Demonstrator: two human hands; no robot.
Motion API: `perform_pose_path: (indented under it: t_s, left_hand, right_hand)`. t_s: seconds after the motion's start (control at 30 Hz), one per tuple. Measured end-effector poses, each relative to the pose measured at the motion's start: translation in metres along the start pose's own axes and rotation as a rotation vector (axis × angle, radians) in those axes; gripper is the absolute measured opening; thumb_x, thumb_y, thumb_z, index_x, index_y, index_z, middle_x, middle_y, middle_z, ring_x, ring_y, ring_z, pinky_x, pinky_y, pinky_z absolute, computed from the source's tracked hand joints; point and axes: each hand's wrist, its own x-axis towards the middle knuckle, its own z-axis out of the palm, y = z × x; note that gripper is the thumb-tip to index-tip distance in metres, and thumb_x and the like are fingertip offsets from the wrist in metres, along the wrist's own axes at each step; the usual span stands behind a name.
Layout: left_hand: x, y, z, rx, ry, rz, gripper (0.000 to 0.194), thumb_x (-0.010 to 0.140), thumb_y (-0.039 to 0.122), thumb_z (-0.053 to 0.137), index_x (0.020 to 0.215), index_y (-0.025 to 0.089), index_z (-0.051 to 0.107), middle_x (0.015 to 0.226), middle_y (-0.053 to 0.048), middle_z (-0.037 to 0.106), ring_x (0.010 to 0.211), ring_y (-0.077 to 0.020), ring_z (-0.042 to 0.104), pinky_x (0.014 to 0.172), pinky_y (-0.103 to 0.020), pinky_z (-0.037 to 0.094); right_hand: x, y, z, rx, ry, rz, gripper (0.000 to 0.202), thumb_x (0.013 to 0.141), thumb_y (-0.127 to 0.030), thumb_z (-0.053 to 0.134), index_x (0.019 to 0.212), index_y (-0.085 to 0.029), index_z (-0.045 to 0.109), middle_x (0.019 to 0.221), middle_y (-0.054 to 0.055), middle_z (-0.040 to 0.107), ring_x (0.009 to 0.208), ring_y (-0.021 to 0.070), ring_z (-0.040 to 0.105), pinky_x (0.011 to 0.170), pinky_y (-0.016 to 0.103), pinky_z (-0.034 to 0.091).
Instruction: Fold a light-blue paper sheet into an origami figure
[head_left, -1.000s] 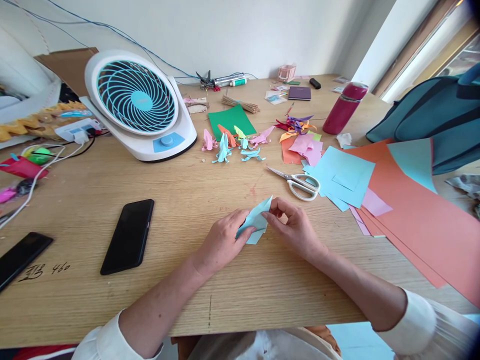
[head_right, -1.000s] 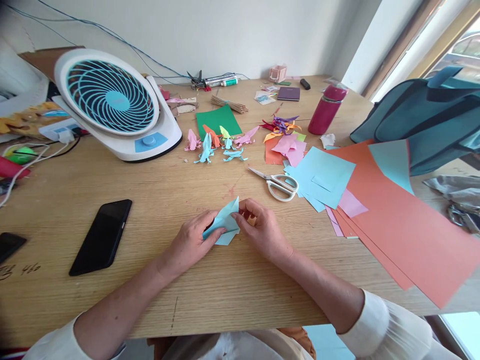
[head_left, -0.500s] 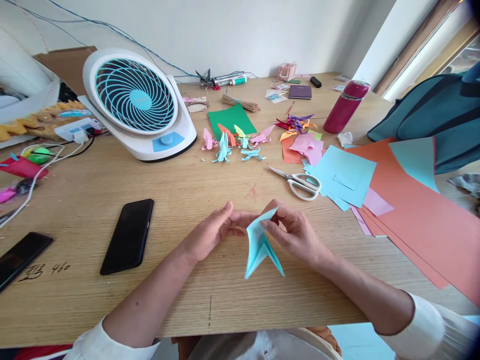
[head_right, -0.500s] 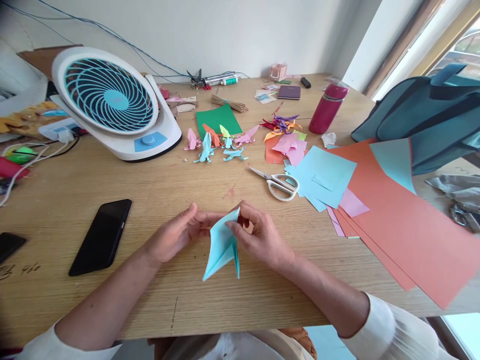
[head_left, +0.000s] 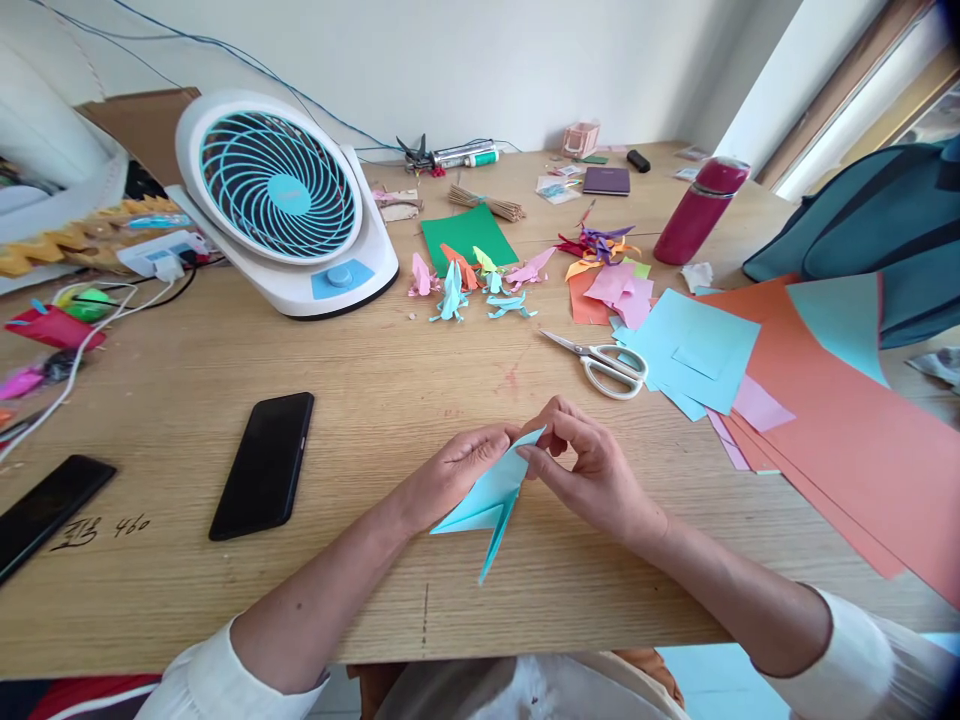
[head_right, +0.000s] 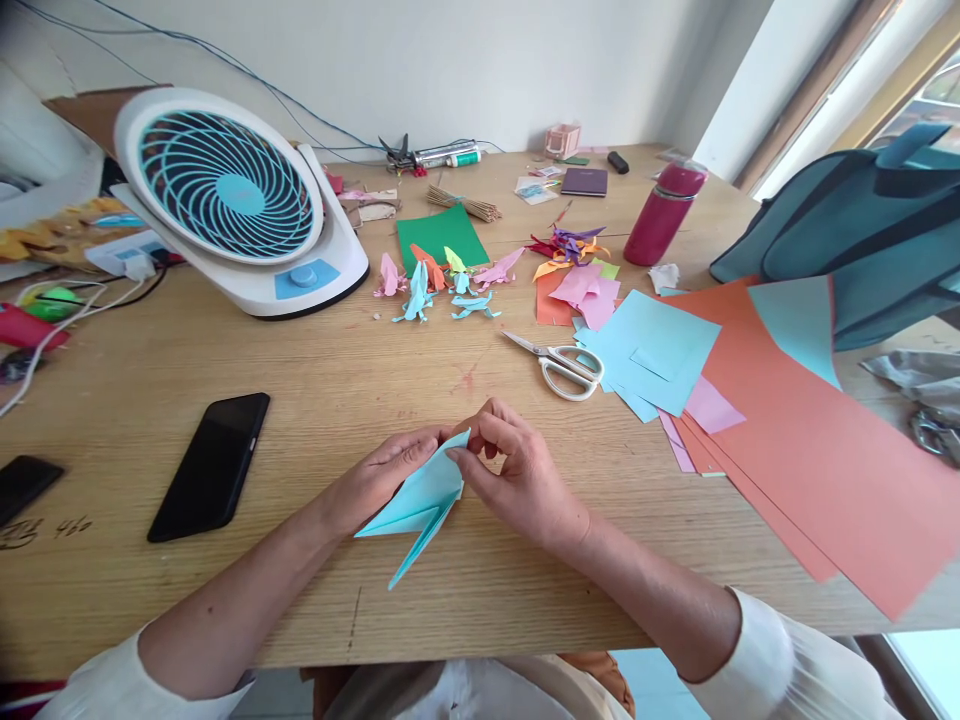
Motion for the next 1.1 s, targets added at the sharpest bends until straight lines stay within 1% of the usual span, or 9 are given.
perform_pose_path:
  t_s: [0.1,0.2,0.3,0.37,0.43,0.53,0.63,0.83,1.1]
  left_hand:
    - [-0.001,0.0033,0.0009,-0.053,-0.019,-0.057,0.046,0.099,0.048,0.041,0.101,0.015,0.073,0.094,-0.006,0.072,0.086,-0.0183,0.061,0.087,-0.029,0.043]
    - [-0.0009,0.0049,0.0032,-0.172,-0.006,-0.1,0.055,0.099,0.052,0.036,0.095,0.013,0.074,0.087,-0.007,0.071,0.078,-0.0176,0.06,0.082,-0.029,0.043]
    - [-0.0003,0.0035,0.005,-0.249,0.001,-0.131,0.049,0.097,0.05,0.044,0.088,0.013,0.074,0.078,-0.006,0.068,0.069,-0.0155,0.056,0.074,-0.028,0.042]
    - [-0.0001,0.0019,0.0055,-0.232,-0.013,-0.119,0.039,0.094,0.045,0.053,0.085,0.013,0.072,0.075,-0.004,0.065,0.069,-0.0142,0.054,0.072,-0.026,0.041]
    - [-0.0001,0.0011,0.0052,-0.206,-0.049,-0.094,0.035,0.092,0.044,0.057,0.085,0.013,0.071,0.078,-0.004,0.065,0.073,-0.015,0.055,0.073,-0.026,0.04]
    - [0.0,0.0019,0.0038,-0.16,-0.103,-0.073,0.035,0.093,0.044,0.056,0.093,0.013,0.072,0.083,-0.006,0.066,0.079,-0.017,0.056,0.076,-0.028,0.041]
    - [0.0002,0.0036,0.0018,-0.094,-0.126,-0.063,0.035,0.094,0.045,0.054,0.095,0.015,0.072,0.081,-0.004,0.065,0.077,-0.0162,0.056,0.079,-0.029,0.041]
    - [-0.0001,0.0058,0.0005,0.026,-0.115,-0.025,0.038,0.092,0.05,0.055,0.09,0.014,0.07,0.086,-0.004,0.063,0.082,-0.0166,0.055,0.082,-0.027,0.04]
    - [-0.0003,0.0015,-0.0008,0.101,-0.083,-0.002,0.036,0.095,0.046,0.053,0.089,0.015,0.068,0.086,-0.004,0.064,0.081,-0.0152,0.056,0.079,-0.025,0.042]
  right_hand:
    - [-0.0001,-0.0016,-0.0019,0.024,-0.021,0.024,0.014,0.091,-0.018,0.06,0.077,-0.02,0.064,0.074,0.001,0.053,0.07,0.0137,0.051,0.062,0.029,0.041]
    - [-0.0005,-0.0021,-0.003,0.05,-0.034,0.007,0.018,0.091,-0.02,0.06,0.074,-0.019,0.065,0.074,0.002,0.054,0.071,0.0144,0.052,0.063,0.03,0.043]
    - [-0.0006,-0.0027,-0.0035,0.077,-0.062,-0.019,0.015,0.09,-0.018,0.06,0.077,-0.019,0.066,0.075,0.003,0.055,0.072,0.0152,0.051,0.064,0.03,0.044]
    - [-0.0005,-0.0032,-0.0037,0.086,-0.078,-0.039,0.013,0.09,-0.017,0.059,0.08,-0.019,0.067,0.074,0.003,0.055,0.073,0.0157,0.051,0.065,0.031,0.045]
    - [-0.0003,-0.0034,-0.0036,0.083,-0.075,-0.041,0.012,0.09,-0.017,0.06,0.081,-0.02,0.067,0.074,0.003,0.055,0.072,0.0157,0.05,0.064,0.031,0.044]
    - [0.0002,-0.003,-0.0033,0.077,-0.055,-0.022,0.008,0.089,-0.018,0.061,0.082,-0.02,0.065,0.074,0.002,0.056,0.072,0.0155,0.051,0.064,0.03,0.044]
    - [0.0007,-0.0033,-0.0032,0.08,-0.066,-0.001,0.005,0.09,-0.019,0.061,0.085,-0.021,0.063,0.072,0.002,0.06,0.072,0.0155,0.053,0.065,0.03,0.045]
    - [0.0012,-0.0069,-0.005,0.072,-0.074,0.018,0.012,0.093,-0.022,0.058,0.082,-0.021,0.063,0.072,0.001,0.061,0.07,0.0145,0.054,0.067,0.03,0.045]
    - [0.0003,-0.0048,-0.0052,0.22,-0.093,0.167,0.013,0.095,-0.028,0.056,0.084,-0.021,0.056,0.07,-0.001,0.064,0.066,0.0136,0.056,0.063,0.029,0.042]
